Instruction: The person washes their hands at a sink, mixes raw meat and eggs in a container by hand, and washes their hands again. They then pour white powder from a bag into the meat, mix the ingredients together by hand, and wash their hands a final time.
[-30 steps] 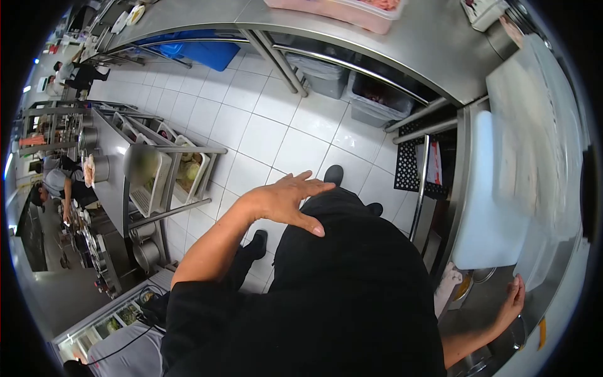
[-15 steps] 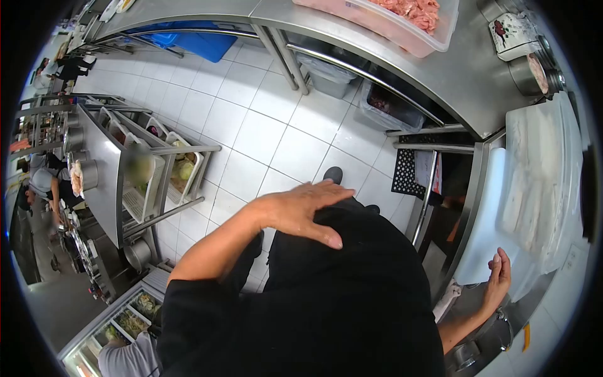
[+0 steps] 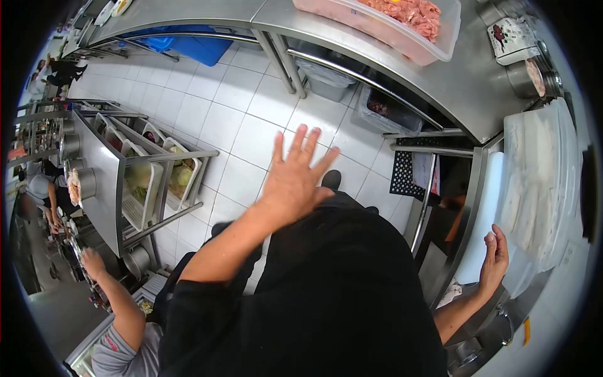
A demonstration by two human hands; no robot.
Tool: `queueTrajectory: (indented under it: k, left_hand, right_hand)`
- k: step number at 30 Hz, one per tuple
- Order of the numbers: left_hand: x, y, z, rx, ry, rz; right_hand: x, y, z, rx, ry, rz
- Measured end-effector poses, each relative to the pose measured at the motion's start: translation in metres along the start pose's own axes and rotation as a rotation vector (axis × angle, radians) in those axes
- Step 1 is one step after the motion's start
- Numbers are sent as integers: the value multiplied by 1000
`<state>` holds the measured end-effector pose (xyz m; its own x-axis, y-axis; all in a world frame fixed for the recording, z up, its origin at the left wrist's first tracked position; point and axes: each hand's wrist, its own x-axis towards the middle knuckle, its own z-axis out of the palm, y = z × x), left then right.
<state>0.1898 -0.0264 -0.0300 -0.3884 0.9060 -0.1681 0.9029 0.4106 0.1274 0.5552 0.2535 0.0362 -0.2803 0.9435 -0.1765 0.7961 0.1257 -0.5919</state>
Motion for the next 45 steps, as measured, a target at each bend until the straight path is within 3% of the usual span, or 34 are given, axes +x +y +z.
queueTrajectory:
  k: [1, 4, 5, 8, 9, 12, 13, 14, 16, 19, 20, 21, 22, 24, 26, 28, 30, 31, 33, 34, 35, 36, 38, 43, 45]
  left_hand:
    - [0, -14, -3, -198, -133, -40]
    - [-7, -35, -23, -941, -276, 164]
    - [-9, -32, -31, -842, -338, 227]
    - [-12, -16, -22, -446, -263, 134]
    - [-7, -17, -20, -168, -3, 133]
    - [6, -26, -52, -1050, -254, 147]
    - [6, -20, -69, -1244, -354, 219]
    - [11, -11, -76, -1361, -393, 421]
    - [18, 16, -98, -1110, -356, 684]
    - [33, 36, -73, -604, -456, 549]
    - [45, 30, -70, -427, -404, 387]
    - [56, 26, -70, -25, -196, 245]
    - [62, 6, -60, 299, 137, 230]
    - [64, -13, -93, -575, 13, 155]
    - [56, -17, -124, -1218, -290, 302]
    - [56, -7, -125, -1347, -345, 850]
    - [53, 2, -125, -1408, -560, 1014]
    - [49, -2, -115, -1336, -508, 903]
    - [60, -16, -106, -896, -208, 360]
    - [63, -19, -91, -114, 31, 29]
    - [72, -54, -67, 191, 67, 15]
    - [84, -65, -85, -52, 50, -60]
    - [116, -77, -114, -507, 252, -134]
    - [214, -107, -162, -395, 554, -31]
    - [260, -139, -154, -439, 567, -83]
  right_hand:
    - [0, -2, 3, 7, -2, 2]
    - [2, -5, 6, -2, -15, 0]
    - [3, -5, 8, -4, -18, -3]
    - [11, -3, 18, 59, 2, -64]
    - [14, -3, 20, 48, 12, -104]
    - [15, -25, 29, 48, 5, -100]
    - [17, -33, 31, 48, 3, -98]
    - [20, -37, 32, 49, 2, -96]
    - [26, -40, 35, 79, -8, -117]
    - [38, -51, 38, 72, -20, -136]
    - [41, -54, 38, 65, -24, -137]
    - [46, -55, 39, 64, -18, -135]
    - [48, -55, 39, 71, -12, -150]
    - [60, -57, 39, 90, 7, -196]
    - [71, -66, 40, 74, 23, -199]
    - [83, -76, 44, 68, 26, -207]
    - [99, -87, 47, 75, 29, -231]
    - [110, -85, 54, 99, 82, -290]
    - [129, -104, 64, 174, 102, -309]
    - [135, -115, 68, 203, 97, -310]
    - [145, -126, 74, 247, 100, -342]
    - [154, -141, 79, 222, 128, -419]
    - [174, -168, 88, 226, 111, -584]
    - [237, -271, 121, 85, -64, -986]
    - [273, -301, 153, -117, -289, -976]
